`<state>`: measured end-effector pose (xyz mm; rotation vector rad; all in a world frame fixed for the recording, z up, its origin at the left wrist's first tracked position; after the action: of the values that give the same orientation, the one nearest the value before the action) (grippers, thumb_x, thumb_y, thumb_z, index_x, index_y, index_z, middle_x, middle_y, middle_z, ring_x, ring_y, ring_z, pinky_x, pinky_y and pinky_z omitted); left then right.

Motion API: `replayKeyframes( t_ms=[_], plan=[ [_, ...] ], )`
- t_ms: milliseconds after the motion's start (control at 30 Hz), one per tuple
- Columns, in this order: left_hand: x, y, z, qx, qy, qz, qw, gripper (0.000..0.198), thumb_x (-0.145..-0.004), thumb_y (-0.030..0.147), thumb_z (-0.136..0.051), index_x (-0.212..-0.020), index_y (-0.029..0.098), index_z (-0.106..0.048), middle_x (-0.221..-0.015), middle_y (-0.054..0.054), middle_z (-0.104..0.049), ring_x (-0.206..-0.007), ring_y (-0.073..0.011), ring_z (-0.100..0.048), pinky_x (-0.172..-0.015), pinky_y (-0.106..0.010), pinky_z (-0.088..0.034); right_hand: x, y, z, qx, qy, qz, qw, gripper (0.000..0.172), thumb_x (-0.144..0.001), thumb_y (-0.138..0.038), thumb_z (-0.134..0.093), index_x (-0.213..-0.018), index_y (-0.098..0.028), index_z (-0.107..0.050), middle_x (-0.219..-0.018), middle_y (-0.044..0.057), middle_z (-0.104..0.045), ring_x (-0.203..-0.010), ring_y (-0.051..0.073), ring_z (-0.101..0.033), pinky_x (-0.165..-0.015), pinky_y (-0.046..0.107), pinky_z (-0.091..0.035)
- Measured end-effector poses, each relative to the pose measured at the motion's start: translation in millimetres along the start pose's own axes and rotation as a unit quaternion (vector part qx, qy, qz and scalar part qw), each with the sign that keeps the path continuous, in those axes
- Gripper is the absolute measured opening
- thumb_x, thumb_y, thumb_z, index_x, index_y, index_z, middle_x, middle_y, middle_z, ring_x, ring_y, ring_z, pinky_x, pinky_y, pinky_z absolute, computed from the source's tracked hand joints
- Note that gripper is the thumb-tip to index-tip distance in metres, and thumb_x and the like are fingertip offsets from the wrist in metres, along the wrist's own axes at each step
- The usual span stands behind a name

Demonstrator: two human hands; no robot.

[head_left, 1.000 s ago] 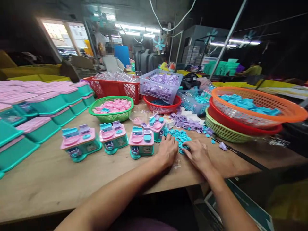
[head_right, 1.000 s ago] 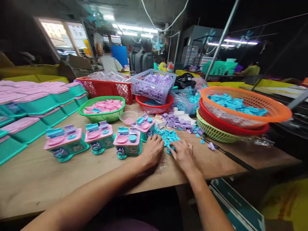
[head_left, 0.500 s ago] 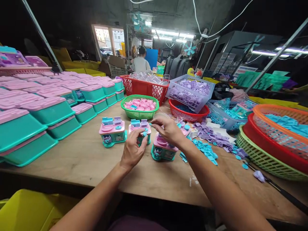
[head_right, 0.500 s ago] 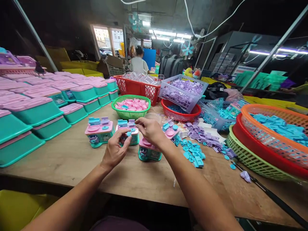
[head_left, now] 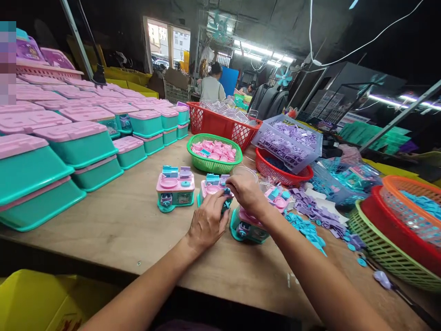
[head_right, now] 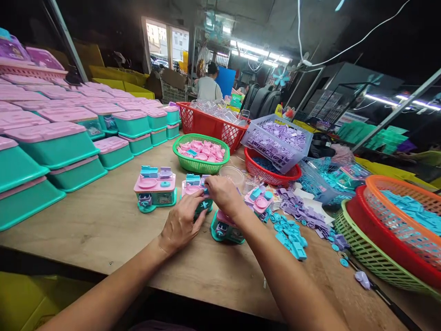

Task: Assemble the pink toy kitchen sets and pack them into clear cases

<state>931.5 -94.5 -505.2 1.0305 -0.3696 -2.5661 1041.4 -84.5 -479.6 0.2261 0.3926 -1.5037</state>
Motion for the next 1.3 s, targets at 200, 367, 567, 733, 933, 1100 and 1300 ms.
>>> replayKeyframes(
  t_ms=[200,367,567,733,933,1100,1300],
  plan=[
    [1,-1,0.9,-0.001,0.003,0.011,1.0,0.03,-0.092,0.02,-0.051,-0.12,0.012,-0.056,-0.131,-0.015,-0.059,-0.122,-0.0271,-0.053,-0.104,-0.044,-0.049,5,2,0,-0.042,-0.014,0.006,0.999,0.005,-0.092,-0.014,-0.055,-0.09,-0.016,-0.059,-0.086,0.008,-0.067,-0.08,0.02,-0.059,-0.071,0.029,-0.042],
    [3,0,2.8,-0.008,0.005,0.018,1.0,0.029,-0.091,0.02,-0.052,-0.119,0.012,-0.057,-0.131,-0.014,-0.059,-0.119,-0.0275,-0.055,-0.102,-0.045,-0.05,6,4,1,-0.046,-0.025,-0.01,0.999,0.008,-0.091,-0.012,-0.055,-0.086,-0.016,-0.058,-0.083,0.007,-0.065,-0.077,0.019,-0.057,-0.069,0.029,-0.041],
    [3,-1,0.7,0.002,-0.003,0.028,1.0,0.029,-0.092,0.021,-0.052,-0.119,0.013,-0.056,-0.133,-0.014,-0.058,-0.122,-0.028,-0.053,-0.103,-0.046,-0.049,7,8,2,-0.092,-0.003,-0.012,0.996,0.009,-0.092,-0.015,-0.054,-0.087,-0.018,-0.06,-0.082,0.006,-0.065,-0.075,0.018,-0.057,-0.07,0.029,-0.042],
    [3,-2,0.5,0.013,0.0,0.028,1.0,0.029,-0.093,0.021,-0.051,-0.12,0.014,-0.055,-0.136,-0.013,-0.056,-0.123,-0.0274,-0.052,-0.104,-0.046,-0.048,6,4,2,-0.109,-0.011,0.022,0.994,0.012,-0.092,-0.017,-0.054,-0.094,-0.018,-0.066,-0.087,0.007,-0.067,-0.079,0.019,-0.061,-0.072,0.03,-0.045],
    [6,-3,-5.1,0.01,-0.025,0.038,0.999,0.031,-0.093,0.022,-0.05,-0.122,0.015,-0.054,-0.141,-0.012,-0.052,-0.127,-0.0276,-0.049,-0.105,-0.045,-0.048,6,11,9,-0.136,0.034,-0.021,0.99,0.011,-0.092,-0.02,-0.056,-0.093,-0.018,-0.067,-0.089,0.007,-0.07,-0.081,0.019,-0.063,-0.075,0.03,-0.047],
    [7,-3,-6.2,0.006,-0.026,0.049,0.998,0.03,-0.091,0.02,-0.052,-0.12,0.015,-0.055,-0.142,-0.012,-0.051,-0.126,-0.0289,-0.048,-0.103,-0.047,-0.049,6,13,4,-0.139,0.014,-0.042,0.989,0.008,-0.091,-0.019,-0.058,-0.086,-0.017,-0.064,-0.08,0.004,-0.067,-0.073,0.016,-0.059,-0.069,0.027,-0.044],
    [7,-4,-4.8,0.018,-0.027,0.057,0.998,0.029,-0.091,0.019,-0.052,-0.12,0.017,-0.055,-0.142,-0.012,-0.051,-0.126,-0.0301,-0.048,-0.101,-0.048,-0.05,2,10,4,-0.125,-0.003,-0.04,0.991,0.008,-0.092,-0.019,-0.056,-0.087,-0.018,-0.062,-0.082,0.005,-0.065,-0.075,0.017,-0.059,-0.07,0.028,-0.044]
  ],
)
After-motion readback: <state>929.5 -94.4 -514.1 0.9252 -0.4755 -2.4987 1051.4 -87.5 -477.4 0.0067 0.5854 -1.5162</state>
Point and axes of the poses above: each hand's wrist, its own x-axis away from the middle knuckle, its own z-axis out of the back of the hand, y = z × x, the point moved 9 cm from there along -x, towards the middle knuckle
